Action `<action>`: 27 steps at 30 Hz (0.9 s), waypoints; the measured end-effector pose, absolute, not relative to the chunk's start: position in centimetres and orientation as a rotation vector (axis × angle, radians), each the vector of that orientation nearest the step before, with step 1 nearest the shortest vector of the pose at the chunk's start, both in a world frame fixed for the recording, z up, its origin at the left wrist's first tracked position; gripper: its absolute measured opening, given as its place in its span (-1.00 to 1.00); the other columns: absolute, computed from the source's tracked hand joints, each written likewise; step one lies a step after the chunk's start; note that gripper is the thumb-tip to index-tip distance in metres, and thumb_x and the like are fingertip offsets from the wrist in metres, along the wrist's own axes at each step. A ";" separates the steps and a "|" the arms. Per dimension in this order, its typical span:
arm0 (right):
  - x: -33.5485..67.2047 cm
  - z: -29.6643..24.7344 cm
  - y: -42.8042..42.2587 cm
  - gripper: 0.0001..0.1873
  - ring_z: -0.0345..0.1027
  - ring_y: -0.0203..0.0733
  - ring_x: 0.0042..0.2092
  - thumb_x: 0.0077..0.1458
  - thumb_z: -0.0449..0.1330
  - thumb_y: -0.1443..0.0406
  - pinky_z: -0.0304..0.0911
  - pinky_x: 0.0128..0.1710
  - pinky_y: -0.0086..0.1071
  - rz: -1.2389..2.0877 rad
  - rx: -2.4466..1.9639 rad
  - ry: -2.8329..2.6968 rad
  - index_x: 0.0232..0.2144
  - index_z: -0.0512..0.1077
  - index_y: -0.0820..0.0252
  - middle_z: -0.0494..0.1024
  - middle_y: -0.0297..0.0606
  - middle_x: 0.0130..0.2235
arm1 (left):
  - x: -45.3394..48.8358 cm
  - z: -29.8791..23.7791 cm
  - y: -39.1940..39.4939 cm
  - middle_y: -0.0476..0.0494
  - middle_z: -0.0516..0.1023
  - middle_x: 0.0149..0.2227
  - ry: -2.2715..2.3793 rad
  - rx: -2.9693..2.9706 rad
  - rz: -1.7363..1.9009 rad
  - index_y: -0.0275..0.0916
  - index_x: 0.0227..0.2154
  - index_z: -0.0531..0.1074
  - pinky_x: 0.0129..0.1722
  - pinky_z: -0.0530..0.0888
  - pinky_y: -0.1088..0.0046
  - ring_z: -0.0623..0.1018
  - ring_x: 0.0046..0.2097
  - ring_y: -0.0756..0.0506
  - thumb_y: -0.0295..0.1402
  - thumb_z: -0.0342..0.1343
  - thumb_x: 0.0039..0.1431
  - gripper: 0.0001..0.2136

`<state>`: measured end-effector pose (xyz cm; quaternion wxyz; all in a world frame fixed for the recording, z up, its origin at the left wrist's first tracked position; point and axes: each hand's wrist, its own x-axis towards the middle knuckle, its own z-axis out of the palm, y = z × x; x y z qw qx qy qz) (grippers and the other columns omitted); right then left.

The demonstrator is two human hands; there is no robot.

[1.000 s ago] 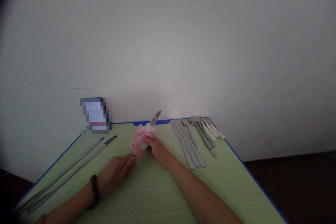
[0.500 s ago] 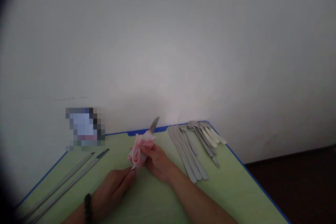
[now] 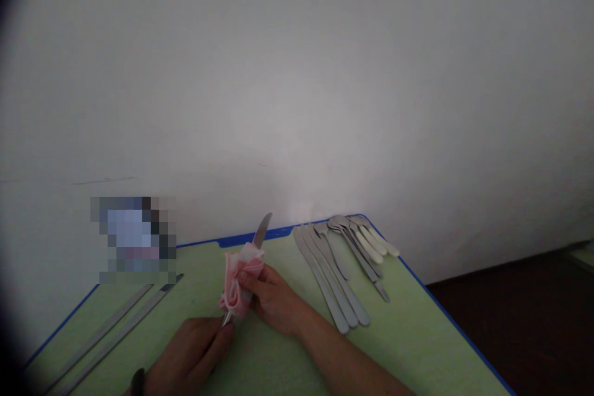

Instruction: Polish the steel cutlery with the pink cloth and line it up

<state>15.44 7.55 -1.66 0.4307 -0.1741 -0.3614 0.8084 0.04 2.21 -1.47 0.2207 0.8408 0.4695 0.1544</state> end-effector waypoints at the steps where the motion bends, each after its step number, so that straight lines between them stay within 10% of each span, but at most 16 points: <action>1: 15.5 -1.7 7.6 -0.69 0.33 -0.31 -0.49 -0.07 0.32 0.12 0.24 -0.30 -0.35 2.021 -0.439 -0.905 -0.38 0.42 0.24 0.48 -0.37 -0.50 | 0.0 -1.5 2.2 -0.05 0.38 -0.60 1.299 2.329 0.425 -0.18 -0.59 0.13 -0.49 0.19 0.45 0.36 -0.56 -0.03 -0.24 -0.35 0.32 -0.63; 22: 15.3 -1.2 8.4 -0.73 0.29 -0.31 -0.44 -0.07 0.33 0.15 0.23 -0.40 -0.40 1.836 -0.478 -0.612 -0.43 0.41 0.23 0.45 -0.35 -0.48 | -0.3 -0.2 1.5 -0.01 0.32 -0.62 1.130 2.323 0.406 -0.20 -0.62 0.19 -0.48 0.20 0.48 0.29 -0.56 0.00 -0.16 -0.31 0.33 -0.56; 27: 15.4 -1.2 7.8 -0.67 0.35 -0.25 -0.38 -0.06 0.31 0.10 0.23 -0.24 -0.33 1.905 -0.518 -0.886 -0.40 0.45 0.27 0.49 -0.30 -0.46 | -0.6 -0.5 2.0 -0.01 0.52 -0.57 1.112 1.959 0.567 -0.24 -0.36 0.37 -0.36 0.34 0.52 0.46 -0.48 -0.02 -0.15 -0.31 0.35 -0.59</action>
